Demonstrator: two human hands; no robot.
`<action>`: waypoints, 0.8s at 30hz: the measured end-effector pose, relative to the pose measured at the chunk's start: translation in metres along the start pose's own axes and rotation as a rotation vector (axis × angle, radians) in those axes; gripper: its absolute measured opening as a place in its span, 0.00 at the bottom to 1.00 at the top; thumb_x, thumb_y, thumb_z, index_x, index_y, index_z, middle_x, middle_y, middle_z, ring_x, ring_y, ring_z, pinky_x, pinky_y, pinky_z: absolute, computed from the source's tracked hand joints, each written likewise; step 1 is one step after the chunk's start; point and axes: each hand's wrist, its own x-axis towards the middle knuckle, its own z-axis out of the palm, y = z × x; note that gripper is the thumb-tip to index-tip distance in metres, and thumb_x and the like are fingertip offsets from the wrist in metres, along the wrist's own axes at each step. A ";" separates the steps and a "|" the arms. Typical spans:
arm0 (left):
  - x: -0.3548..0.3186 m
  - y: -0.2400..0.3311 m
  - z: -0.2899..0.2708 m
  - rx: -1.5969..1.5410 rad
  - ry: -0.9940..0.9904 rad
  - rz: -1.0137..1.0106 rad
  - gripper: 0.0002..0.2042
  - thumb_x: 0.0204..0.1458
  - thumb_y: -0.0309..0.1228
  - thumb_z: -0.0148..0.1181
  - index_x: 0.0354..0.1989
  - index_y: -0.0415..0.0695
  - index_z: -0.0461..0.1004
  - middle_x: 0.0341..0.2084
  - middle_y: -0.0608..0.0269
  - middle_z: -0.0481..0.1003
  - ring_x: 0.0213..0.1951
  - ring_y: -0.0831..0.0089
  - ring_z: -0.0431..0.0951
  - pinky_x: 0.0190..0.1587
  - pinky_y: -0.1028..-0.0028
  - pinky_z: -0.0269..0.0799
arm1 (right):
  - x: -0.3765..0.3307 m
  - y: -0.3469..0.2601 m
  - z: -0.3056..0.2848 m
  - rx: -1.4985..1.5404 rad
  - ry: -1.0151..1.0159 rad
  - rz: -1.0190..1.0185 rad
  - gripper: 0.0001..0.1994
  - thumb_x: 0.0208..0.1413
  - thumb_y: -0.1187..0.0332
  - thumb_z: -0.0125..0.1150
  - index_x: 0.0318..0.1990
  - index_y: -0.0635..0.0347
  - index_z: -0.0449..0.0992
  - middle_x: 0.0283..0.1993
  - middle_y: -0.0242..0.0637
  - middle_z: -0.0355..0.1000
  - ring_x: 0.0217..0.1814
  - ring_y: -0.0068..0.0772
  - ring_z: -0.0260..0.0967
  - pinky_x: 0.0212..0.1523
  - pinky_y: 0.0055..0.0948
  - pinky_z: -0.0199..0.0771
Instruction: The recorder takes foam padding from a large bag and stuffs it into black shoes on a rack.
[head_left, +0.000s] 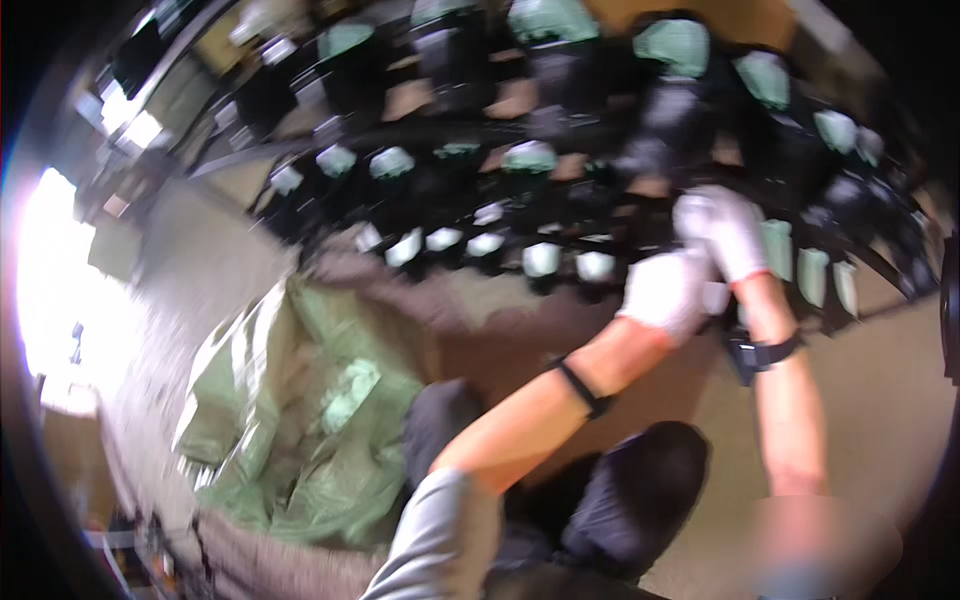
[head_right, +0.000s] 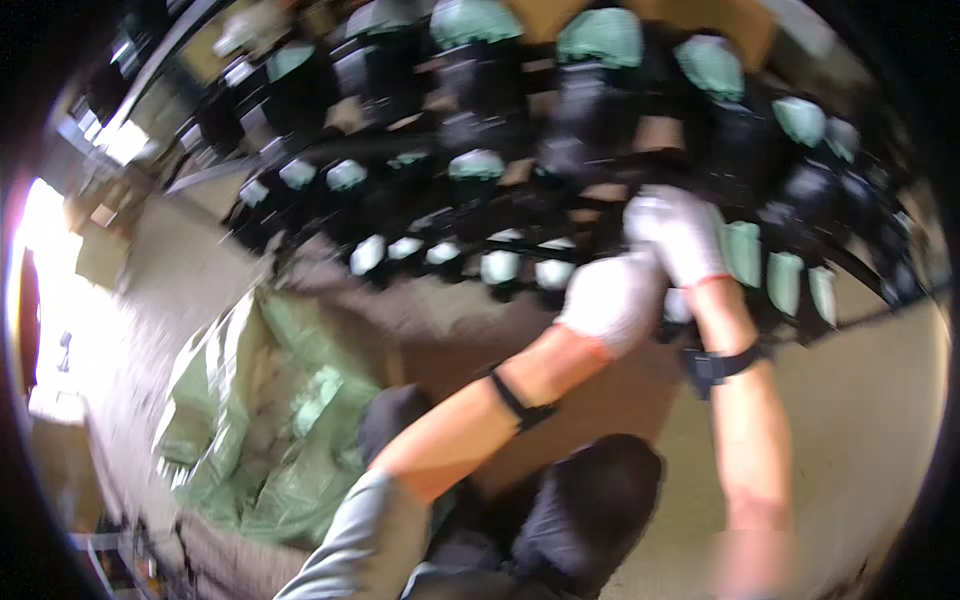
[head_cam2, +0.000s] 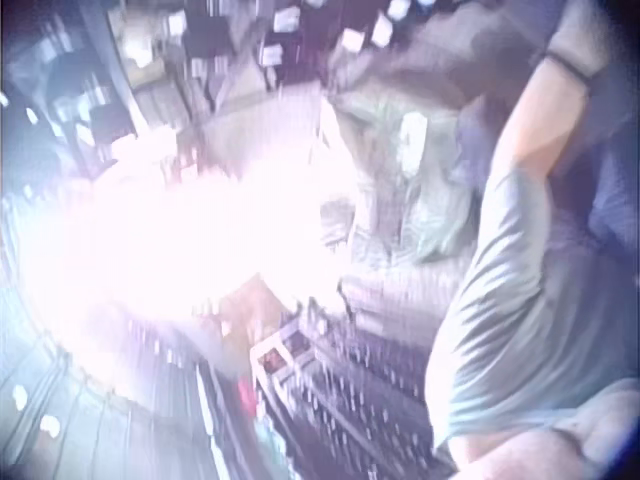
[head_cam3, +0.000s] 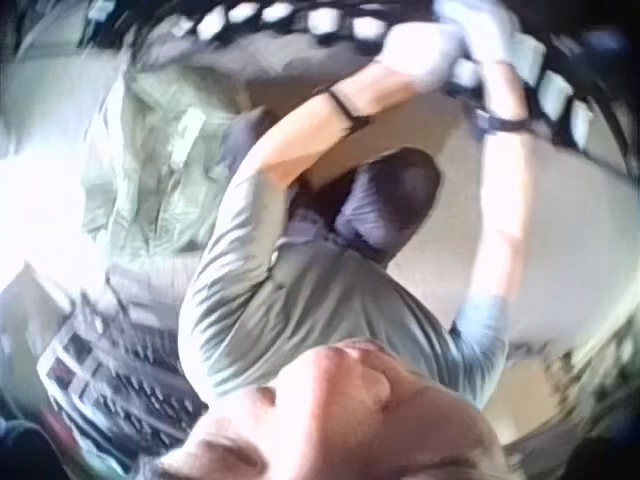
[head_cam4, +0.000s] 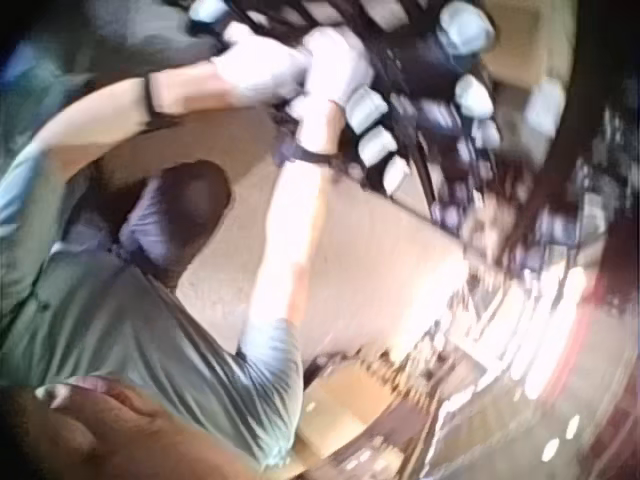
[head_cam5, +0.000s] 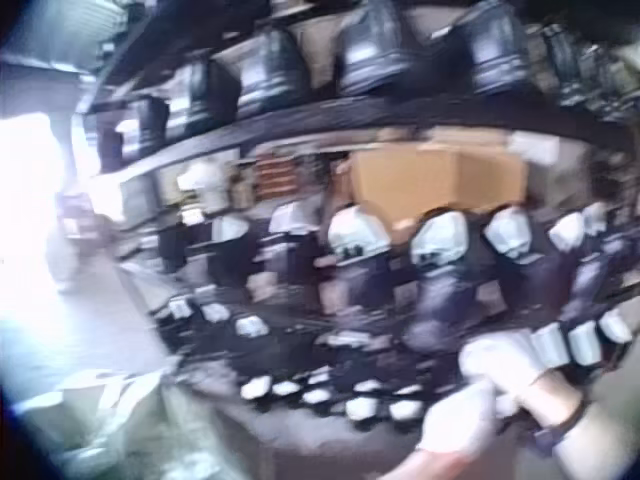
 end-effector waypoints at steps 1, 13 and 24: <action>0.000 0.003 0.011 -0.088 0.111 0.002 0.09 0.55 0.29 0.65 0.39 0.36 0.78 0.27 0.41 0.83 0.31 0.43 0.87 0.33 0.49 0.82 | 0.001 0.022 0.009 -0.174 0.098 -0.002 0.15 0.67 0.55 0.59 0.40 0.55 0.84 0.43 0.55 0.82 0.47 0.65 0.80 0.47 0.60 0.80; -0.289 -0.165 -0.208 0.316 0.159 -0.667 0.10 0.57 0.31 0.63 0.46 0.46 0.83 0.37 0.49 0.84 0.41 0.42 0.85 0.45 0.48 0.82 | -0.031 -0.019 -0.040 -0.301 0.208 -0.224 0.16 0.78 0.65 0.53 0.58 0.67 0.83 0.55 0.52 0.82 0.62 0.56 0.78 0.67 0.46 0.74; -0.599 -0.461 -0.198 0.248 0.204 -1.183 0.32 0.60 0.47 0.65 0.68 0.37 0.73 0.61 0.38 0.79 0.64 0.43 0.80 0.70 0.56 0.74 | -0.188 -0.593 0.336 0.234 -0.961 -0.641 0.33 0.58 0.45 0.69 0.63 0.63 0.82 0.52 0.54 0.85 0.52 0.60 0.84 0.54 0.54 0.82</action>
